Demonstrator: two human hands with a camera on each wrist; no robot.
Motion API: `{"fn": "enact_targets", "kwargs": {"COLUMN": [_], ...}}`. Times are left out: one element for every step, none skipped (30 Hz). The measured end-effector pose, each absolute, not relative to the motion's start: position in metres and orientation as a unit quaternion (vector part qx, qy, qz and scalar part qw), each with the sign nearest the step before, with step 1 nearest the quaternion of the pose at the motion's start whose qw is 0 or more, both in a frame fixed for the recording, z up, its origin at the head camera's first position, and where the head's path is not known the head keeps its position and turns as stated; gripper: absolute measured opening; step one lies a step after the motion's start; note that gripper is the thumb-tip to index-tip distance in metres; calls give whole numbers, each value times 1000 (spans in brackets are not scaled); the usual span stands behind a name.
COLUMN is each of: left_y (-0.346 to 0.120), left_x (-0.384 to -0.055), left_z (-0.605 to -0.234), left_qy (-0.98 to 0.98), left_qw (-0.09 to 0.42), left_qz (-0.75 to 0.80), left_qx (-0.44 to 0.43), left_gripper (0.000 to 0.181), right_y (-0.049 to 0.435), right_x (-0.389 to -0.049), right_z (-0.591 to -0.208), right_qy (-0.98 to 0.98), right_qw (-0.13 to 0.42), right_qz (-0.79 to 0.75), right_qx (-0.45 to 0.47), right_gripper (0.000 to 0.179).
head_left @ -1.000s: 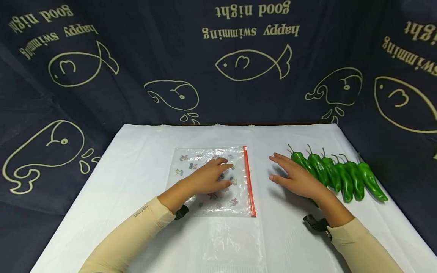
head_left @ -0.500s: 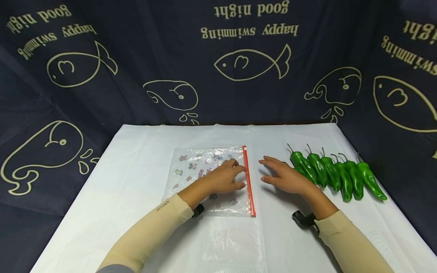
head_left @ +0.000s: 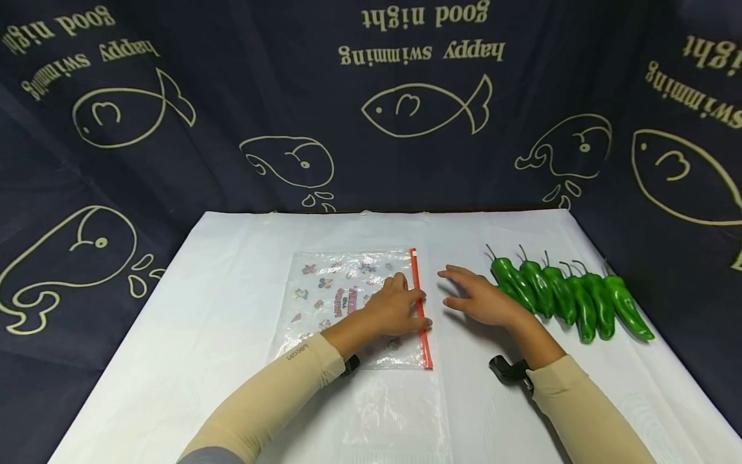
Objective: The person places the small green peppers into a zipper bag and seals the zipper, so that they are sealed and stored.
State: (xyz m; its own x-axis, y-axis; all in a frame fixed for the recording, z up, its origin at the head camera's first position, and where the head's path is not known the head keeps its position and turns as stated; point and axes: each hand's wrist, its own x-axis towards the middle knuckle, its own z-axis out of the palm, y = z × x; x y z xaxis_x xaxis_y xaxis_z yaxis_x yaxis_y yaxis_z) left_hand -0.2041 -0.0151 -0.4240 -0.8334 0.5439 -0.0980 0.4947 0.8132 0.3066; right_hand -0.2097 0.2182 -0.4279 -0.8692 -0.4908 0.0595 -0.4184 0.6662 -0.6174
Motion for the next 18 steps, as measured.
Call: {"fn": "enact_targets", "kwargs": {"left_y": [-16, -17, -18, -20, -22, -23, -25, -26, -27, -28, -29, -30, -30, -31, -31, -32, -32, -33], "left_x": [-205, -205, -206, -208, -209, -210, -211, -212, -213, -214, -214, -215, -215, -215, -215, -214, -214, -214], "left_z": [-424, -425, -427, -428, -428, -429, -429, -430, -430, -430, -430, -430, -430, -430, -430, -430, -430, -430], "left_qy": [948, 947, 946, 944, 942, 940, 939, 937, 935, 934, 932, 931, 930, 929, 928, 927, 927, 927], "left_qw": [90, 89, 90, 90, 91, 94, 97, 100, 103, 103, 105, 107, 108, 107, 105, 105, 105, 105], "left_qz": [141, 144, 149, 153, 157, 162, 166, 170, 174, 177, 181, 183, 184, 185, 185, 186, 187, 187], "left_qx": [272, 273, 275, 278, 281, 284, 287, 290, 291, 293, 296, 298, 300, 303, 306, 307, 308, 309], "left_gripper": [60, 61, 62, 62, 63, 64, 64, 64, 64, 64, 63, 63, 63, 63, 62, 61, 61, 61], "right_y": [218, 218, 218, 217, 215, 214, 212, 210, 208, 206, 204, 202, 200, 198, 197, 195, 194, 192], "right_x": [-210, -210, -210, -210, -210, -211, -211, -212, -212, -213, -214, -215, -215, -216, -217, -218, -218, -219], "right_z": [-428, -429, -429, -429, -429, -429, -429, -428, -429, -429, -429, -430, -431, -432, -433, -434, -436, -436], "right_qy": [911, 912, 913, 913, 914, 914, 914, 914, 914, 914, 915, 915, 915, 914, 912, 911, 910, 909], "right_qw": [59, 61, 62, 64, 66, 67, 69, 71, 74, 78, 82, 84, 87, 90, 93, 93, 94, 95], "right_qz": [-323, -322, -320, -319, -317, -315, -313, -311, -309, -306, -303, -298, -295, -294, -293, -291, -290, -288], "right_qx": [-248, -247, -247, -246, -246, -248, -249, -250, -251, -253, -255, -259, -262, -266, -271, -276, -282, -286], "right_gripper": [57, 57, 57, 57, 57, 57, 57, 57, 58, 58, 58, 59, 60, 60, 61, 62, 63, 64]}}
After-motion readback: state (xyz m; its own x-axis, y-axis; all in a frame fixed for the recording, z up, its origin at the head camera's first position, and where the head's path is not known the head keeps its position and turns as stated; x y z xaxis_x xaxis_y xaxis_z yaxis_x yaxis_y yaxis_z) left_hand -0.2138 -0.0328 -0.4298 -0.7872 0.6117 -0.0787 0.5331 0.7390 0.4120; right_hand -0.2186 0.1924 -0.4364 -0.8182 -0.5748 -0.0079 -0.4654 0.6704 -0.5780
